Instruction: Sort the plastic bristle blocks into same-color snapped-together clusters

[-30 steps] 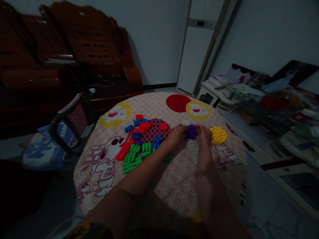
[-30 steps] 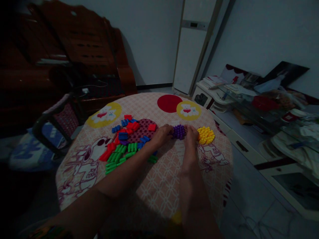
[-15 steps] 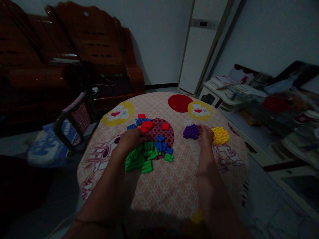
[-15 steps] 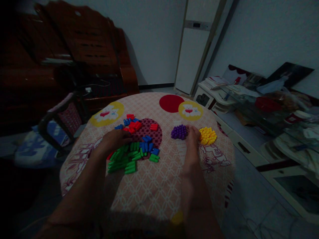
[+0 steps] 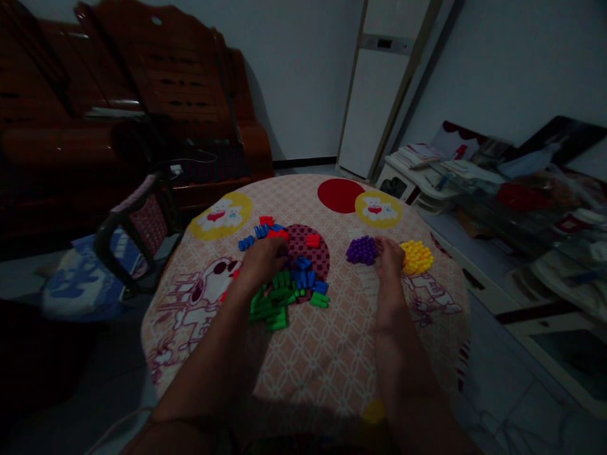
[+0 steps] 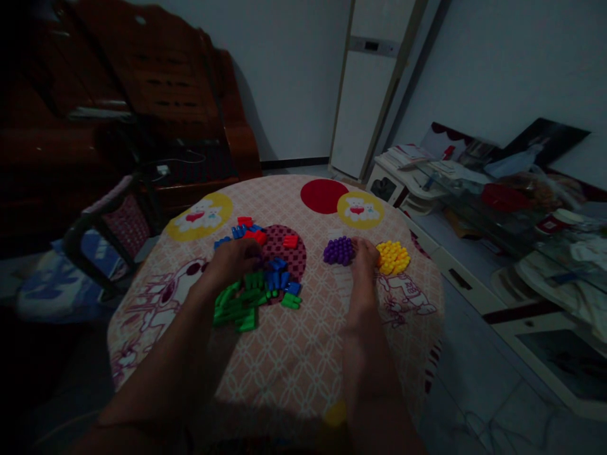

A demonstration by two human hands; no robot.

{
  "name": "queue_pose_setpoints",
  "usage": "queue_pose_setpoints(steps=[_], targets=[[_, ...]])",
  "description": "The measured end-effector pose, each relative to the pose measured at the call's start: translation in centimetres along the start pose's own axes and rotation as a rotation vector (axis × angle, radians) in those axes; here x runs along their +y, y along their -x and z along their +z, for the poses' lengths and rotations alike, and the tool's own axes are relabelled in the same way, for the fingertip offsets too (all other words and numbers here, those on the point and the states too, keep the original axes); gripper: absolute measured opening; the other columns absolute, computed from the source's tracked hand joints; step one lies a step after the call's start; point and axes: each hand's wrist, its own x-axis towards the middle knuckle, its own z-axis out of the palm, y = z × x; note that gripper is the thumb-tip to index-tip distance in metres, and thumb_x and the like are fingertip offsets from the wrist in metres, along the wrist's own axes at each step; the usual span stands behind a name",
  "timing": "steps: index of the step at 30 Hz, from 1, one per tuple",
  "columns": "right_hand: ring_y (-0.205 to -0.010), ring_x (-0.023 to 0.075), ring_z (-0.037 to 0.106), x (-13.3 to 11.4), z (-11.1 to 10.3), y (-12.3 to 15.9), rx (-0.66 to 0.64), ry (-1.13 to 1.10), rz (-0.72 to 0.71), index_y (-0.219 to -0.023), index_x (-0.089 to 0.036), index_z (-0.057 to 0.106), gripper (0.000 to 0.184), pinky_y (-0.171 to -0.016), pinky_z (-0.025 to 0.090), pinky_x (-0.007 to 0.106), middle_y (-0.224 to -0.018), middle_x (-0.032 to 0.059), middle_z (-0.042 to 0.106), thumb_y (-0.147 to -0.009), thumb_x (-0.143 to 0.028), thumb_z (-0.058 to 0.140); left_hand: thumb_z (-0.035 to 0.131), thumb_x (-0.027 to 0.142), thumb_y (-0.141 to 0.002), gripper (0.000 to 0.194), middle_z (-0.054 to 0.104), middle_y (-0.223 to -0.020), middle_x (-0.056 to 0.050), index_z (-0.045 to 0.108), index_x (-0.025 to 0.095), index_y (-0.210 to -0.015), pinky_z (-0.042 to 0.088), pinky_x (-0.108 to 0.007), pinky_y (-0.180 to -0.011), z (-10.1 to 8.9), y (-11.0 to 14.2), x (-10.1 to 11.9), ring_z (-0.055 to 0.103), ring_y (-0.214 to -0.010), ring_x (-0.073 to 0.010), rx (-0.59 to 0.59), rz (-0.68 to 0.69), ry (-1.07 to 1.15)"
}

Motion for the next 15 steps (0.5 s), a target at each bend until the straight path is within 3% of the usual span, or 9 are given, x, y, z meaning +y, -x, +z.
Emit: queue_pose_setpoints(steps=[3, 9, 15], targets=[[-0.063, 0.0140, 0.067, 0.0, 0.1, 0.1, 0.010, 0.004, 0.005, -0.069, -0.018, 0.068, 0.009, -0.061, 0.055, 0.024, -0.063, -0.0003, 0.070, -0.066, -0.026, 0.065, 0.062, 0.015, -0.080, 0.025, 0.076, -0.098, -0.006, 0.073, 0.018, -0.102, 0.052, -0.032, -0.083, 0.9, -0.4, 3.8, 0.070, -0.092, -0.0225, 0.010, 0.148, 0.123], [-0.065, 0.0158, 0.068, 0.0, -0.2, -0.1, -0.052, 0.041, -0.047, -0.070, -0.018, 0.067, 0.014, -0.064, 0.055, 0.027, -0.062, -0.0006, 0.068, -0.068, -0.032, 0.066, 0.060, 0.014, -0.086, 0.021, 0.075, -0.102, -0.006, 0.072, 0.021, -0.101, 0.052, -0.031, -0.086, 4.5, -1.9, 11.7, 0.068, -0.097, -0.0216, -0.029, 0.386, 0.165], [-0.067, 0.0167, 0.069, 0.0, -0.3, -0.3, -0.070, 0.049, -0.068, -0.069, -0.019, 0.067, 0.015, -0.066, 0.056, 0.028, -0.061, -0.0011, 0.068, -0.070, -0.034, 0.065, 0.054, 0.017, -0.092, 0.024, 0.072, -0.109, -0.010, 0.072, 0.019, -0.107, 0.053, -0.032, -0.088, 7.0, -3.5, 14.6, 0.067, -0.102, -0.0233, -0.035, 0.452, 0.126]])
